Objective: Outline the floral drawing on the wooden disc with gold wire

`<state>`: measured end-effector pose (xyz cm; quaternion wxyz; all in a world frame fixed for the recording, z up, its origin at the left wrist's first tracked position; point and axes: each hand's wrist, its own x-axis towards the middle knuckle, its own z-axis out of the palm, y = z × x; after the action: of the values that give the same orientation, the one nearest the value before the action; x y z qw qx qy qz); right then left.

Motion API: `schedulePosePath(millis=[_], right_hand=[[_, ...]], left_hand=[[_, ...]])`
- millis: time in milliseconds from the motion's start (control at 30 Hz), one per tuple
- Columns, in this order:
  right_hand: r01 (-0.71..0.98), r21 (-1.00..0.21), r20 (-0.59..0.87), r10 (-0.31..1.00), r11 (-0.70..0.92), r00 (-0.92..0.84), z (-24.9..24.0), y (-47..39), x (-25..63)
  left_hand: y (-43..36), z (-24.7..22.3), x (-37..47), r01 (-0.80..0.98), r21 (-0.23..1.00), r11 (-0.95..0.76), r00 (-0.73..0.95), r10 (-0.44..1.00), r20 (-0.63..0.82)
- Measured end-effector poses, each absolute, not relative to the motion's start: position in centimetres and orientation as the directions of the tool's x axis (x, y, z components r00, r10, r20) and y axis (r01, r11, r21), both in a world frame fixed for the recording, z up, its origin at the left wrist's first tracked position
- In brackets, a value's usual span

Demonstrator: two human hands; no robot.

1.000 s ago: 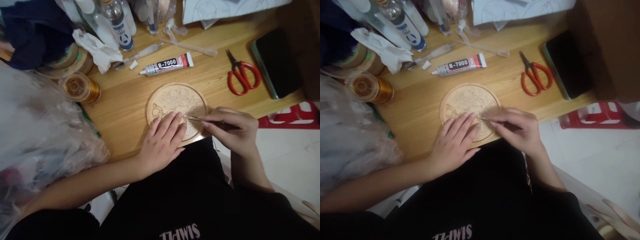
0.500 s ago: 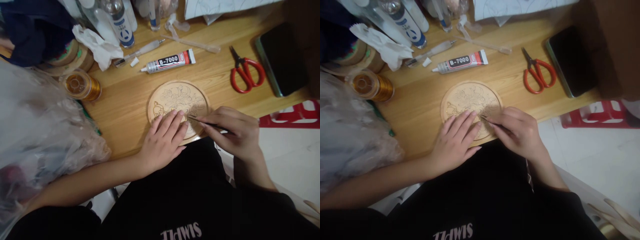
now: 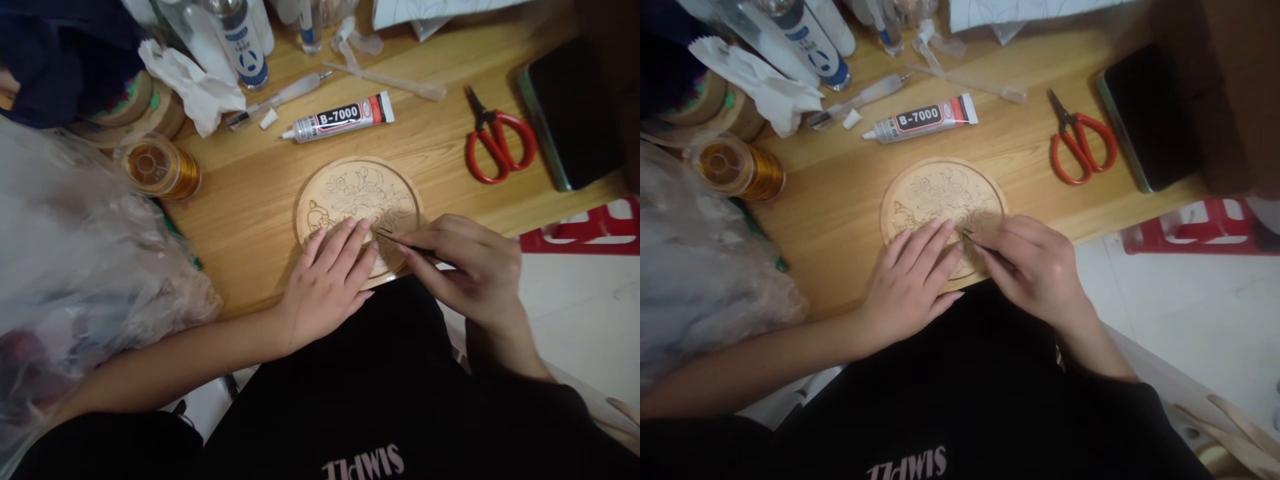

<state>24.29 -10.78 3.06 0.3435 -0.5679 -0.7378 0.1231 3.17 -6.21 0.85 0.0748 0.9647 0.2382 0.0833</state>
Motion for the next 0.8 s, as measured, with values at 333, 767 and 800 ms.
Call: schedulePosePath(millis=[333, 767, 800], right_hand=[[0.799, -0.501, 0.403, 0.907, 0.332, -0.123, 2.85, -10.53, 23.57], [0.814, -0.473, 0.417, 0.899, 0.338, -0.132, 2.98, -10.69, 23.37], [0.815, -0.468, 0.422, 0.897, 0.341, -0.132, 2.92, -10.6, 23.33]], left_hand=[[-6.25, 0.88, 3.34, 0.449, 0.174, -0.876, 0.868, 0.474, 0.148], [-6.23, 0.73, 3.4, 0.447, 0.169, -0.878, 0.868, 0.472, 0.156], [-6.23, 0.74, 3.4, 0.447, 0.171, -0.878, 0.868, 0.472, 0.156]])
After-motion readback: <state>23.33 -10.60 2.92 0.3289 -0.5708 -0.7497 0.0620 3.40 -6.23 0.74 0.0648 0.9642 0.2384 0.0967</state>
